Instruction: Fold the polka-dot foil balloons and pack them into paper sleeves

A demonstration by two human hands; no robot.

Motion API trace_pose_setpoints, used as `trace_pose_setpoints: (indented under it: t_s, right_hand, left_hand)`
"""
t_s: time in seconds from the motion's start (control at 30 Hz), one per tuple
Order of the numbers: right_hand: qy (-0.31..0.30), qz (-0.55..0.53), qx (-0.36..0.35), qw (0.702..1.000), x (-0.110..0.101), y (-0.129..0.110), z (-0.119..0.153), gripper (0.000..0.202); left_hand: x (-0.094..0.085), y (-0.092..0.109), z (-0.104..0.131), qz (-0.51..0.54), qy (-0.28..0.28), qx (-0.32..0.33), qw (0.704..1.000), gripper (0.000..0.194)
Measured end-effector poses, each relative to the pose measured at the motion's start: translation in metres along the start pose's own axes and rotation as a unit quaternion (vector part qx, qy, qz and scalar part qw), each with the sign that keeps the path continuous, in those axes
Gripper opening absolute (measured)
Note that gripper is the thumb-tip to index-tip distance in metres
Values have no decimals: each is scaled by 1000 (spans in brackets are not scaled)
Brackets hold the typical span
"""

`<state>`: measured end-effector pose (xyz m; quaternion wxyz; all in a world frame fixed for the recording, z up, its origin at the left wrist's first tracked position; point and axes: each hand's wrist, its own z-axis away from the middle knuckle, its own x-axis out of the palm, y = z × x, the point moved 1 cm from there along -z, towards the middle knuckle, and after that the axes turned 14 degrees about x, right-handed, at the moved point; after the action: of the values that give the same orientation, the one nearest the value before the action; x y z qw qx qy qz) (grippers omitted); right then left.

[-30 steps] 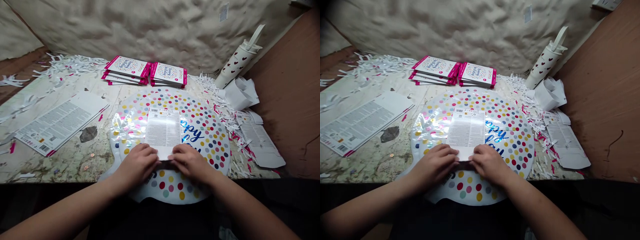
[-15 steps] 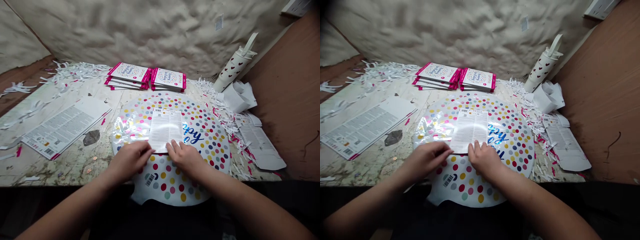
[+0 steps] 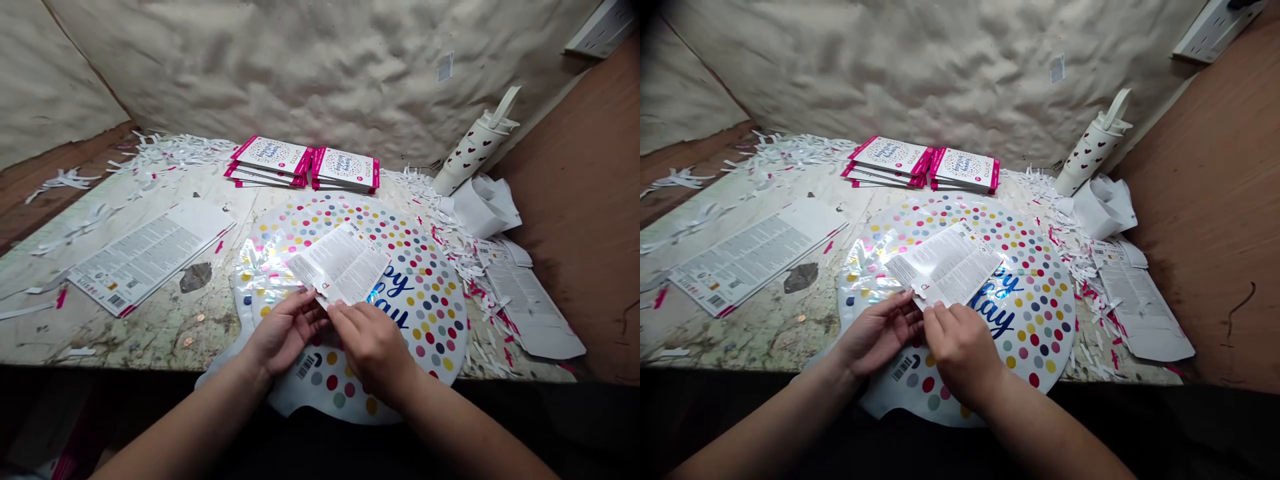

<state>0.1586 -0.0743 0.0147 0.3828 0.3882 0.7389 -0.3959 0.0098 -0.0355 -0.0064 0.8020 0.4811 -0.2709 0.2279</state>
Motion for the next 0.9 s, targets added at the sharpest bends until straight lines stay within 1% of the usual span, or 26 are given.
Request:
trace_pose_setpoints:
  t_s: [0.07,0.13,0.2,0.27,0.3,0.33,0.4,0.43,0.47,0.5,0.53,0.57,0.6,0.63,0.67,0.7,0.73,0.77,0.8,0.83,0.87,0.9]
  right_hand:
    - [-37,-107,69,991,-2,7,-4,26]
    - [-40,-168,111,979,-4,12,-8,32]
    - [-25,-172,111,979,-3,12,-11,27]
    - [-17,-146,99,984,0,8,-13,17]
    - [-13,-125,96,987,2,5,-13,15]
    - [-10,-101,93,990,4,1,-14,16]
    - [-7,-62,93,994,7,-5,-16,19]
    - [-5,-60,99,993,7,-6,-17,18]
    - [-9,-76,113,991,5,-4,-19,18]
    - [-25,-113,135,984,3,1,-21,18]
    - [-48,-162,163,972,-1,9,-22,18]
    - [-73,-198,200,957,-7,21,-22,19]
    - [-92,-212,243,942,-13,36,-21,21]
    - [-102,-208,285,930,-21,52,-19,23]
    - [-83,-157,334,926,-29,69,-16,24]
    - [-49,-109,370,921,-38,84,-13,25]
    - [-4,-58,392,918,-48,95,-11,32]
    - [43,-16,395,918,-56,101,-9,46]
    - [79,-1,377,923,-63,103,-8,63]
    - [99,-9,343,934,-69,99,-9,75]
    - [97,-43,295,949,-73,93,-11,77]
    - [74,-102,244,962,-74,84,-15,68]
  left_hand:
    - [0,1,2,-56,-19,47,997,8]
    - [0,1,4,-87,-39,59,994,12]
    - [1,1,6,-109,-56,68,990,14]
    - [1,1,8,-189,-69,117,972,17]
    - [1,2,9,-250,-75,153,953,19]
    - [2,3,10,-316,-81,190,926,21]
    - [3,4,12,-434,-91,256,859,24]
    - [4,5,13,-470,-95,278,832,24]
    - [4,6,13,-490,-97,295,815,24]
    - [4,7,12,-497,-95,304,807,24]
    - [4,8,10,-494,-88,309,808,24]
    - [2,10,9,-487,-79,311,813,24]
    - [1,13,7,-479,-70,309,819,23]
    - [-1,16,5,-476,-65,306,822,21]
    - [-1,20,4,-478,-63,304,821,17]
    - [-1,24,4,-489,-66,306,814,13]
    - [1,30,6,-510,-73,316,797,13]
    - [6,36,8,-539,-85,339,766,18]
    - [12,43,12,-572,-107,374,722,22]
    - [21,50,17,-600,-142,419,667,25]
    - [30,57,22,-617,-188,462,609,29]
    - [39,63,26,-618,-229,501,560,31]
